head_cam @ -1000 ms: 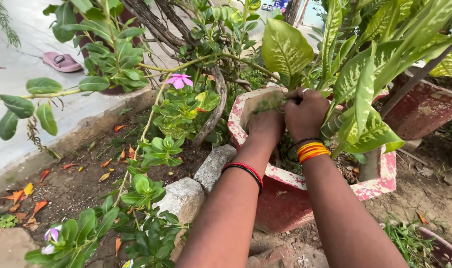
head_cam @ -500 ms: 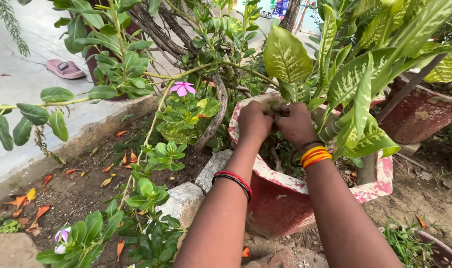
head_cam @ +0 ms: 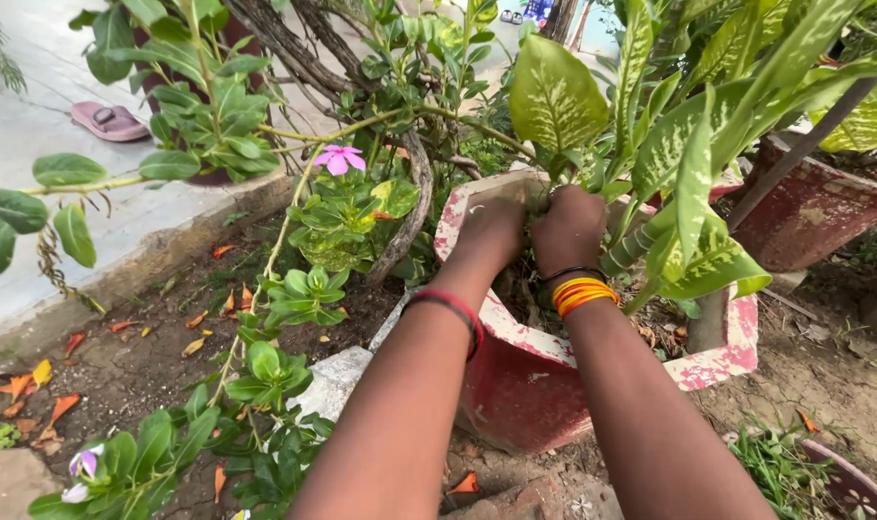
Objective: Weeding and maintaining plants in outdoor pots.
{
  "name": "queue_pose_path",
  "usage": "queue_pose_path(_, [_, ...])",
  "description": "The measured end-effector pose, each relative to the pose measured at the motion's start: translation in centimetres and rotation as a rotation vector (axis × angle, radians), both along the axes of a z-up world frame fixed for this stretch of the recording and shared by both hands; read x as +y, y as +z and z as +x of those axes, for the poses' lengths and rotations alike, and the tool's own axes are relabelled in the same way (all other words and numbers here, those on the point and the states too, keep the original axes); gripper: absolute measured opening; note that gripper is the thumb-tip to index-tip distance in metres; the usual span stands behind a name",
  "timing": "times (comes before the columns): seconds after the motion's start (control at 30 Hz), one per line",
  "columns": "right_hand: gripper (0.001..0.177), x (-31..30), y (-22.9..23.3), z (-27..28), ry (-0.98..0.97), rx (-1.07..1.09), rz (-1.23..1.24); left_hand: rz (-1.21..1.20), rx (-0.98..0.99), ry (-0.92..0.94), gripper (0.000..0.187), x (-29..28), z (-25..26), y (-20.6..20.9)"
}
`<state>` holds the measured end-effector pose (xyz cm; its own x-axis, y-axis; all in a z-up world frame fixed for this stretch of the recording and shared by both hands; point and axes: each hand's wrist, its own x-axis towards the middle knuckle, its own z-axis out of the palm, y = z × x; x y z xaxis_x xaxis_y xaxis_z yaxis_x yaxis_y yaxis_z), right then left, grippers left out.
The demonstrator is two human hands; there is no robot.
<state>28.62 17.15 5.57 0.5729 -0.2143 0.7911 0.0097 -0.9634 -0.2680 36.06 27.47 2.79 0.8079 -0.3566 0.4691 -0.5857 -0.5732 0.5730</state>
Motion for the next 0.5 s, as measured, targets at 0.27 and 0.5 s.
queue_pose_path(0.27, [0.009,0.1,-0.1,0.1,-0.008,0.083,-0.003,0.184,0.125,-0.066,0.033,-1.5,3.5,-1.0])
queue_pose_path(0.5, [0.017,-3.6,-3.4,4.9,0.011,0.293,-0.061,-0.089,0.121,-0.046,0.032,0.7,0.1,1.6])
